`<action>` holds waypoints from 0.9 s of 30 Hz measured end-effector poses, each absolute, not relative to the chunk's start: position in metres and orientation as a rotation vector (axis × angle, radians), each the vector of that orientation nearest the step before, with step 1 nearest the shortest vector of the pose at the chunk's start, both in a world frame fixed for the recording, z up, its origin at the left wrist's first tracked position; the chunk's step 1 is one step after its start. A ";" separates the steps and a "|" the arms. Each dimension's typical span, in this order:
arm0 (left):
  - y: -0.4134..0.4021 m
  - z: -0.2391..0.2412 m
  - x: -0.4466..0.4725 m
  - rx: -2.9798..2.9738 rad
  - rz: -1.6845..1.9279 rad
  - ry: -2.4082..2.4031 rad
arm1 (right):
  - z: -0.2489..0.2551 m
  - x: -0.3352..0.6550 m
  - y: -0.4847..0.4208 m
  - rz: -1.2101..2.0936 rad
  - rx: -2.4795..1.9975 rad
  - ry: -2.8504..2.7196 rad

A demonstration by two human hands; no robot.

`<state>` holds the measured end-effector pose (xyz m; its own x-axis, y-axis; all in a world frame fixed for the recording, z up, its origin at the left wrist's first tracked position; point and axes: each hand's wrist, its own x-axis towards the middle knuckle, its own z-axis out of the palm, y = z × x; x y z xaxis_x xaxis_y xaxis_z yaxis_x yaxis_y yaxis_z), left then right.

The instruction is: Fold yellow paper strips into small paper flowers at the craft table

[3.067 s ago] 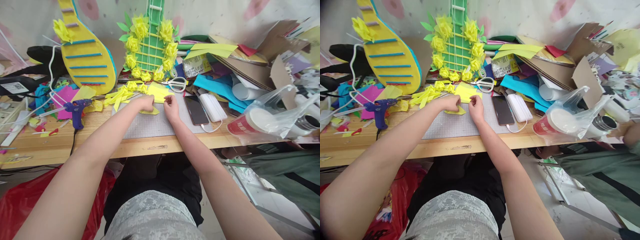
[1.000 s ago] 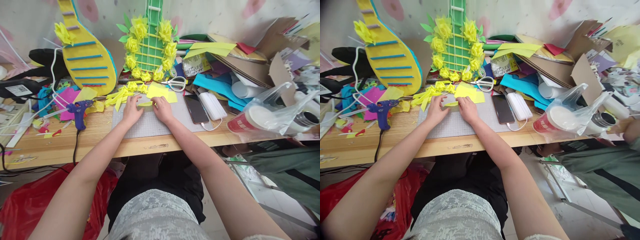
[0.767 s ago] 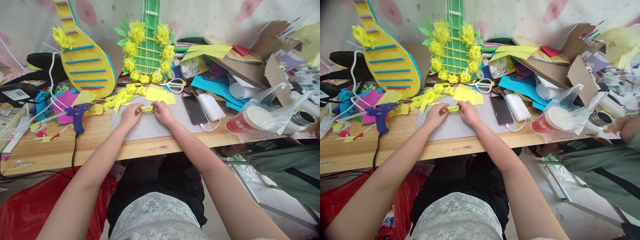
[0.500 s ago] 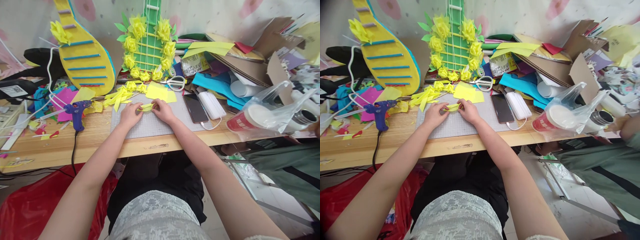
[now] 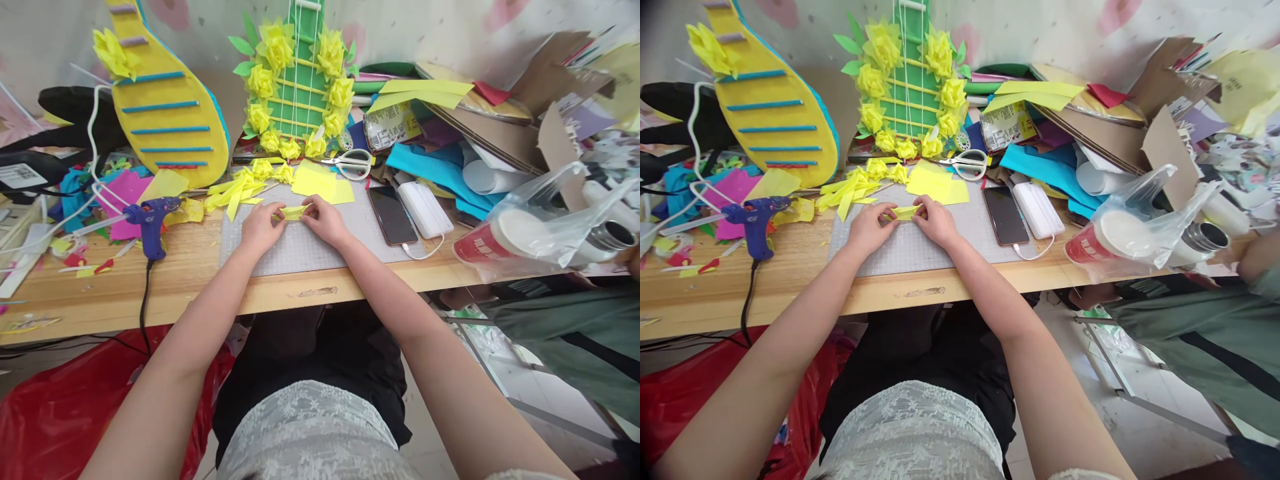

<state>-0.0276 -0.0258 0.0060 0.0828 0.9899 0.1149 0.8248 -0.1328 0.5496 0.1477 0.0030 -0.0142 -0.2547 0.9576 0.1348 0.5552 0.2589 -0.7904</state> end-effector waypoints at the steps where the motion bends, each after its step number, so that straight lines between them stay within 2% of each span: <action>1: -0.026 0.006 -0.027 1.999 0.684 1.800 | -0.014 0.147 0.004 0.860 -1.385 -1.887; 5: -0.025 0.006 -0.024 1.902 0.753 1.851 | -0.012 0.142 0.004 0.891 -1.459 -1.824; 27: -0.024 0.005 -0.014 1.881 0.710 2.030 | -0.007 0.130 -0.006 0.610 -1.616 -1.944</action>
<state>-0.0144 -0.0238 0.0046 -0.1101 0.9865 0.1214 0.8469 0.0292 0.5309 0.1296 -0.0058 -0.0066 -0.1398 0.9836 0.1144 0.7422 0.1805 -0.6454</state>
